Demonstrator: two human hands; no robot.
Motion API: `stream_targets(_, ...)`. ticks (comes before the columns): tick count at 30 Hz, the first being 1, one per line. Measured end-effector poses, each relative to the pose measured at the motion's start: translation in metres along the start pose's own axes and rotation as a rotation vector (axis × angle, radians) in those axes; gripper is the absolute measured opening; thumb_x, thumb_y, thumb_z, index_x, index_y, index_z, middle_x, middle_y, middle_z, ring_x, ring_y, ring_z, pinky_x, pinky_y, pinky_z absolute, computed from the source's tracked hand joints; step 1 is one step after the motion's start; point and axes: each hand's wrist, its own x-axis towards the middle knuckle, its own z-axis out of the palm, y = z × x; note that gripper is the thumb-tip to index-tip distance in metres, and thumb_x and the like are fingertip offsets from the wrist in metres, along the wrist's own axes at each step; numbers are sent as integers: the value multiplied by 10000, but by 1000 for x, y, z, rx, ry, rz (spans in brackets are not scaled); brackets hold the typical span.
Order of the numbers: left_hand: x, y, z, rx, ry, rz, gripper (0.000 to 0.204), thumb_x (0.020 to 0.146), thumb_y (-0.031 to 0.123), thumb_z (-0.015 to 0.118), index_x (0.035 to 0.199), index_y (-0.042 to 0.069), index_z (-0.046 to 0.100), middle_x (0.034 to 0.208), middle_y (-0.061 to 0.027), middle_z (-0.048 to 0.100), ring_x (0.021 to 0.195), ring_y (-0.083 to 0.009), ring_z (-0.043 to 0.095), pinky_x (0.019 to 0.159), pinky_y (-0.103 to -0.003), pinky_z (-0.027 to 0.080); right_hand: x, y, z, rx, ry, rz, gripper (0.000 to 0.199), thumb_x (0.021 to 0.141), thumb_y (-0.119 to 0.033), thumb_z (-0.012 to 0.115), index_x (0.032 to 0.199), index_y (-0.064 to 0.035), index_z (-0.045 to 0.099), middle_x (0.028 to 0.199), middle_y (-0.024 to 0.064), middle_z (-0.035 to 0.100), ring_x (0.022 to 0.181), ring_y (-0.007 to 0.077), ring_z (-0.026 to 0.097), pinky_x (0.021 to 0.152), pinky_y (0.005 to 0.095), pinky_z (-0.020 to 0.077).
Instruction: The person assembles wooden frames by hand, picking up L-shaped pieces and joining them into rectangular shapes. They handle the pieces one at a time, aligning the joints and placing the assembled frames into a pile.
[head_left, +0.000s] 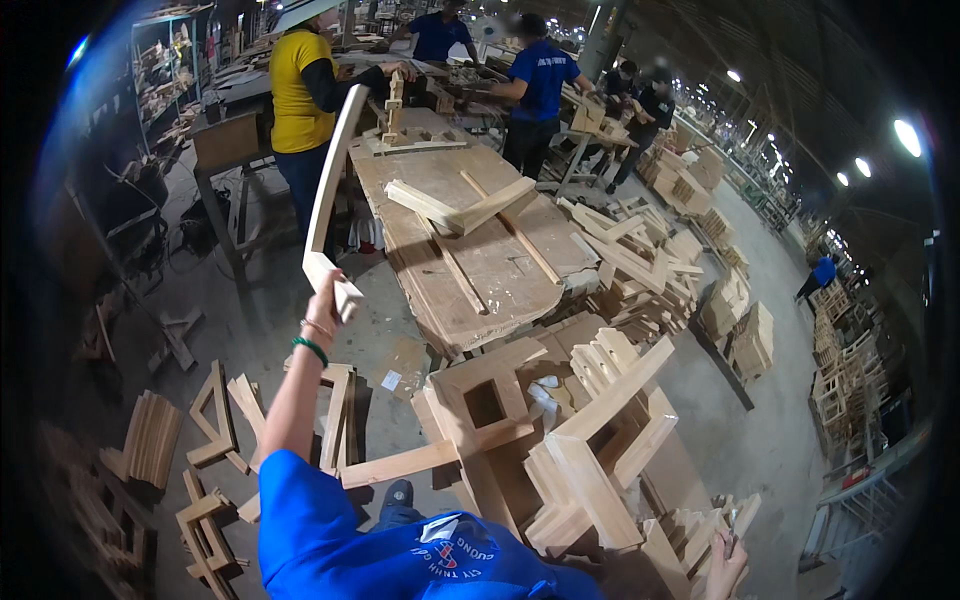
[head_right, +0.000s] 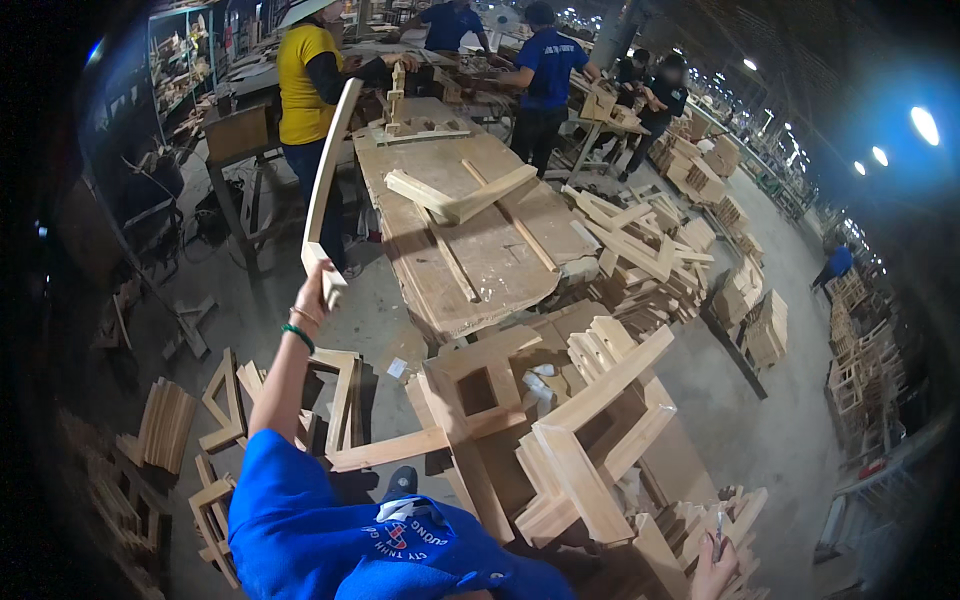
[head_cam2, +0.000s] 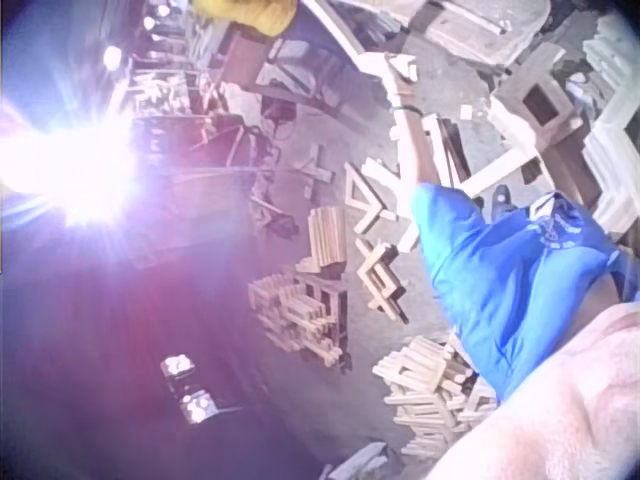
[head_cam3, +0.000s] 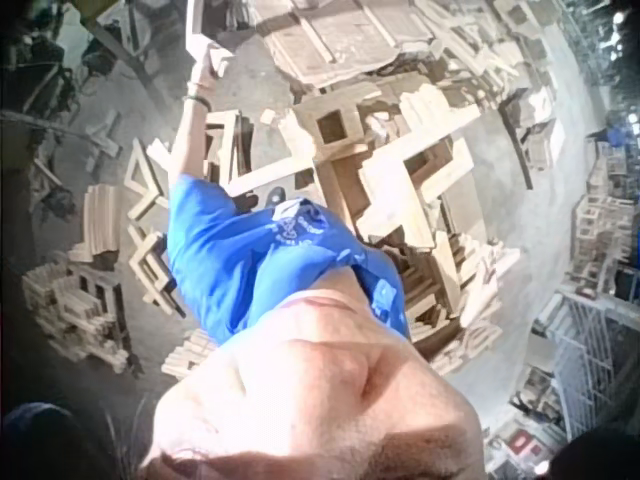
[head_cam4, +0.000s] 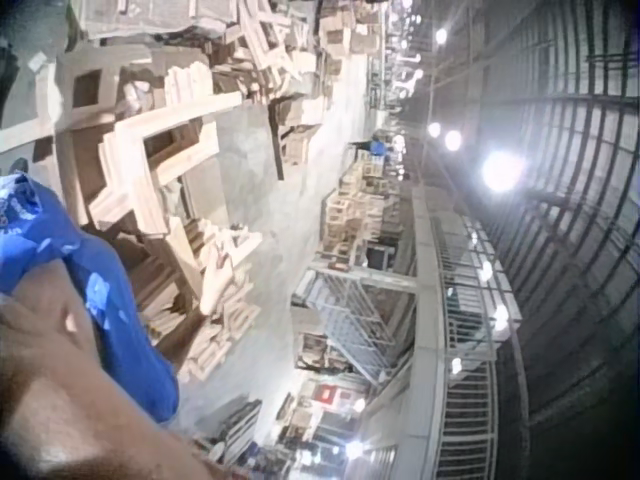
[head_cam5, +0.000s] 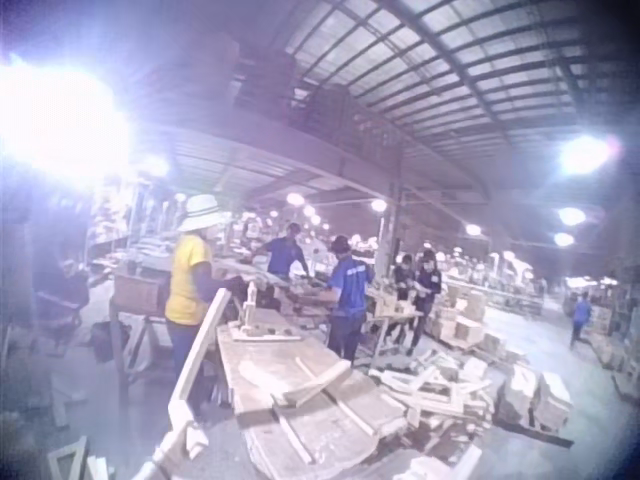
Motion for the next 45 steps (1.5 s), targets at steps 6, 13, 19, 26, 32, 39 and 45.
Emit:
stream_targets(6, 95, 89, -6, -242, -90, -180, 321, 737, 451, 712, 642, 181, 567, 539, 27, 567, 411, -128, 522, 352, -265, 430, 54, 17, 50, 107, 30, -120, 184, 863, -99, 583, 942, 60, 628, 795, 49, 620, 754, 110, 552, 695, 260, 449)
stream_targets(13, 177, 129, 20, -214, 41, -87, 359, 715, 483, 735, 652, 172, 566, 560, 28, 546, 464, -146, 520, 409, -284, 429, 57, 16, 77, 97, 50, -18, 163, 861, -83, 599, 962, 38, 644, 772, 9, 603, 734, 83, 525, 678, 237, 433)
stream_targets(19, 214, 168, 44, -193, -136, 68, 328, 845, 497, 617, 785, 175, 597, 666, 26, 556, 595, -150, 531, 516, -311, 454, 32, 45, 83, 20, 128, 36, 236, 858, -209, 606, 945, 5, 649, 741, 9, 580, 698, 90, 516, 643, 285, 432)
stream_targets(26, 217, 132, 69, 234, -229, 149, 321, 800, 452, 657, 808, 163, 515, 653, -15, 472, 554, -164, 496, 464, -272, 445, 2, 38, 76, 0, 204, 207, 278, 888, -266, 595, 944, 5, 619, 736, 12, 570, 693, 91, 515, 615, 262, 416)
stream_targets(32, 195, 130, 74, 243, -134, 41, 414, 771, 494, 676, 849, 120, 514, 720, -42, 498, 551, -177, 504, 443, -254, 467, -9, 31, 80, -48, 243, 228, 278, 906, -245, 582, 986, 15, 641, 782, 39, 612, 745, 108, 562, 679, 277, 447)
stream_targets(39, 174, 122, 70, 1388, -469, 796, 164, 772, 174, 621, 804, 113, 472, 709, -24, 483, 628, -164, 496, 507, -280, 453, -7, 35, 84, -126, 284, 98, 294, 893, -271, 598, 978, 5, 649, 774, 68, 610, 733, 148, 558, 667, 301, 436)
stream_targets(45, 169, 119, 90, -44, -145, -188, 298, 748, 274, 691, 952, 88, 577, 845, -85, 562, 719, -224, 561, 555, -315, 526, -13, 42, 79, -61, 325, 197, 341, 882, -342, 623, 939, -6, 645, 690, 38, 560, 691, 113, 511, 621, 289, 410)
